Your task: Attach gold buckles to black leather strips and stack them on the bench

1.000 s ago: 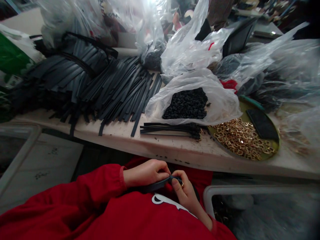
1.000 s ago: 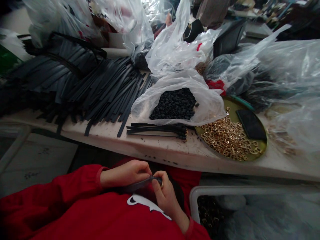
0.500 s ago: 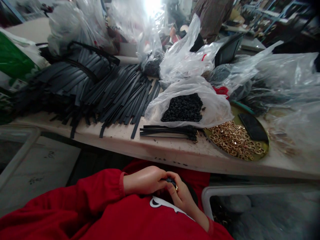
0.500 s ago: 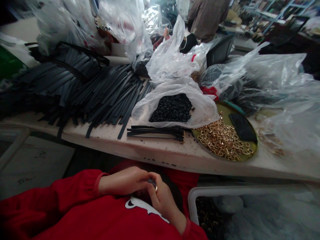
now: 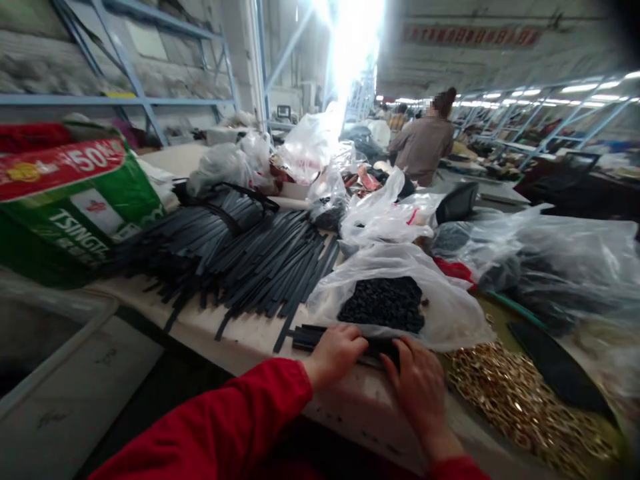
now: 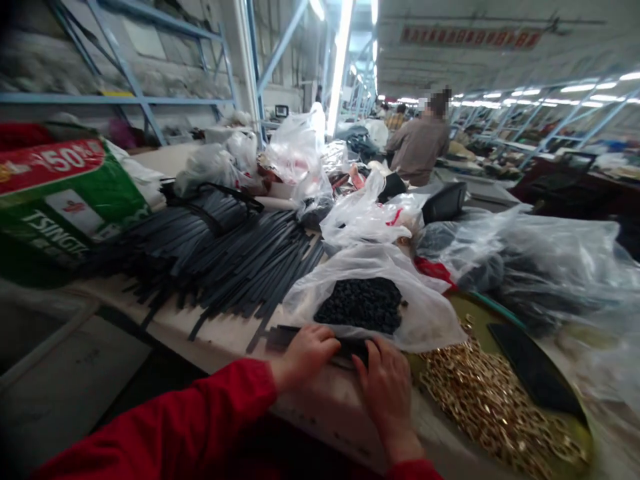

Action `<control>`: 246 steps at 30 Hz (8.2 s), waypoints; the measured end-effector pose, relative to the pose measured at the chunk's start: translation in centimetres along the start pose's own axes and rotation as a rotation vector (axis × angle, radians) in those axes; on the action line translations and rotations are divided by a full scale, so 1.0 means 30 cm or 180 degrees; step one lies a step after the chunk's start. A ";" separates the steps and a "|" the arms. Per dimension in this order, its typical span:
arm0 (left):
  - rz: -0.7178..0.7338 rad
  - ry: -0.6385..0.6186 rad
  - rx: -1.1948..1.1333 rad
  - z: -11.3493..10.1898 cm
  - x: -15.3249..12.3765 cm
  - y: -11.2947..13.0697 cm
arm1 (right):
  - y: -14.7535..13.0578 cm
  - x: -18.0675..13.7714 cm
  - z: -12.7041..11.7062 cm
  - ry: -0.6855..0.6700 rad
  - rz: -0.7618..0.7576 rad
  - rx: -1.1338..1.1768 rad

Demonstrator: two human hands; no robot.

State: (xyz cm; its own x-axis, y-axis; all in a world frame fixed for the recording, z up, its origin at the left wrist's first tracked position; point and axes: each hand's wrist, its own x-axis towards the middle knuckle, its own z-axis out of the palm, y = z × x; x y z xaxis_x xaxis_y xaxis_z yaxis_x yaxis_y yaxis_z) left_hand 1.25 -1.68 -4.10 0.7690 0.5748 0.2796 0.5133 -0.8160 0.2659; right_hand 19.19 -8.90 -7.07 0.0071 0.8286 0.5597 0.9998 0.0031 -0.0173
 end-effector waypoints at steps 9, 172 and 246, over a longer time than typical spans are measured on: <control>-0.1985 -0.0112 0.0660 -0.206 0.085 -0.399 | 0.032 -0.034 0.045 0.0582 -0.0239 0.0173; -0.1399 -0.1299 -0.3369 -0.171 -0.197 0.183 | -0.306 -0.168 -0.272 -0.0832 0.3094 0.4261; -0.1842 -0.0536 -0.3286 -0.157 -0.036 0.059 | 0.044 0.316 -0.073 -0.1323 0.1348 0.1874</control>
State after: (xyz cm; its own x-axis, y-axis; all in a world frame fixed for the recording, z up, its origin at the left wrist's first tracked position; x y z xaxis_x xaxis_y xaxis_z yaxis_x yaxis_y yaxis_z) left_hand -0.46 -3.45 0.41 0.6045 0.7628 -0.2298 0.3105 0.0400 0.9497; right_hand 20.63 -2.26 0.03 0.2585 0.9642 0.0593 0.7414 -0.1587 -0.6520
